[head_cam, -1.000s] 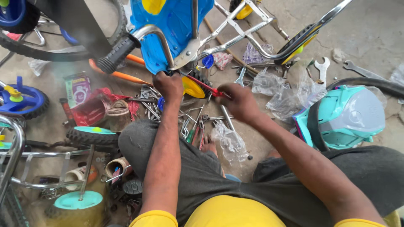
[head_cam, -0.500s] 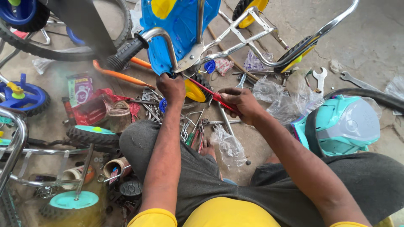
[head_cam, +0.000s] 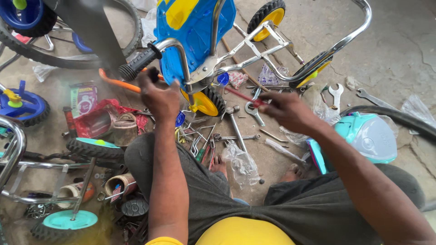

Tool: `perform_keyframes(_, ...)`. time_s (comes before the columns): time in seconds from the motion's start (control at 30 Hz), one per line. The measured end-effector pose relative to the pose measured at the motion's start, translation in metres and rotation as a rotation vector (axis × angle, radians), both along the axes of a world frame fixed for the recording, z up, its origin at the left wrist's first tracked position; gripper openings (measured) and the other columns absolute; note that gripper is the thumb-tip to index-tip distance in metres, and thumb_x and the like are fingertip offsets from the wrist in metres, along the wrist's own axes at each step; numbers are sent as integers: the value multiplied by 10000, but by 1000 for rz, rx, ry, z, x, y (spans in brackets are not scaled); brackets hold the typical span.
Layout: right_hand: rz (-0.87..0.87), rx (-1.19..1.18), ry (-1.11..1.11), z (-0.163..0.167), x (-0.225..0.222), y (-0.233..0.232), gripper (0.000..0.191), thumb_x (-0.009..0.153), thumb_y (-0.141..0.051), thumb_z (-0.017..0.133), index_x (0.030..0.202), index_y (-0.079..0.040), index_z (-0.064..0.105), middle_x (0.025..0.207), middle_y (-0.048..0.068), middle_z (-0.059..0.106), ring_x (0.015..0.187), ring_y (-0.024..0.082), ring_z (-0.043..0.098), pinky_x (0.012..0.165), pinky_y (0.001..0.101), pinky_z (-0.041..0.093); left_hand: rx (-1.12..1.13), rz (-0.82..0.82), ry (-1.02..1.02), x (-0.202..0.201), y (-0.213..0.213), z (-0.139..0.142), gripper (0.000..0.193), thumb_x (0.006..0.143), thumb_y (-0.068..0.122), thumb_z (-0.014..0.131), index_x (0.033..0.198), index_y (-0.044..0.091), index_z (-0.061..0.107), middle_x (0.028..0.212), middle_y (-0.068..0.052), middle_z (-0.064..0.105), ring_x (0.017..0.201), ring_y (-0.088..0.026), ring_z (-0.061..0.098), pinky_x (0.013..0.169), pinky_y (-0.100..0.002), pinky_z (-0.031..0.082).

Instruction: The person assembles a child's tricycle by attaching wheels, handlebars, and a seat using a screwdriver and wrench. They tighten screws and bolts to secure the components together.

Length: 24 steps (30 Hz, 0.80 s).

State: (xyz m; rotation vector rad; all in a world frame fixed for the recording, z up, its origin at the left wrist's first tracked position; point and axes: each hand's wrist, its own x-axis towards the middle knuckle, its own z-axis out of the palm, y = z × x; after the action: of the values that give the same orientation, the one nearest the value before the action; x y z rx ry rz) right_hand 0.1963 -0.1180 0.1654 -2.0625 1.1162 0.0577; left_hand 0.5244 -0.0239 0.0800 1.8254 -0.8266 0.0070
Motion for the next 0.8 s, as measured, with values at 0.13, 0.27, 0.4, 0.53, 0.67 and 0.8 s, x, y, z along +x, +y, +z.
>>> perform_keyframes(0.13,-49,-243,-527,23,-1,6,461,913,-207,790,1323,-48,651,950,4,716,777,95,603,682,304,529,-339,-65,-11,-24,-1,21,599,860,126,814,1357,-43,525,1318,-185,629,1252,-312,647,1148,-442,481)
perform_keyframes(0.27,11,-619,-566,33,13,25,455,886,-172,844,1293,-52,681,965,83,699,770,177,643,684,341,542,-376,4,-55,-40,-12,25,652,856,154,873,1355,-32,497,1313,-173,584,1248,-307,612,1138,-430,475)
perform_keyframes(0.4,43,-671,-601,39,24,33,407,904,-165,836,1264,-57,681,962,100,697,716,191,665,624,335,547,-511,-58,26,-30,-24,30,660,888,95,860,1391,-30,452,1370,-170,557,1326,-319,568,1216,-455,413)
perform_keyframes(0.53,117,-702,-588,36,36,33,413,915,-166,818,1280,-43,669,902,105,679,672,189,654,560,331,546,-621,-269,215,-7,-27,41,637,878,40,871,1376,-22,479,1354,-146,573,1302,-267,580,1199,-408,463)
perform_keyframes(0.67,157,-675,-579,26,49,37,392,938,-169,794,1278,-25,661,948,130,702,636,179,652,475,293,547,-617,-280,237,-1,-35,50,612,867,31,861,1355,6,493,1307,-119,611,1253,-228,606,1158,-376,501)
perform_keyframes(0.8,181,-759,-638,18,53,46,409,951,-209,774,1311,-74,633,982,110,681,749,189,660,585,327,549,-530,-174,82,-3,-36,55,486,848,25,883,1250,20,610,1210,-91,624,1158,-205,633,1086,-360,530)
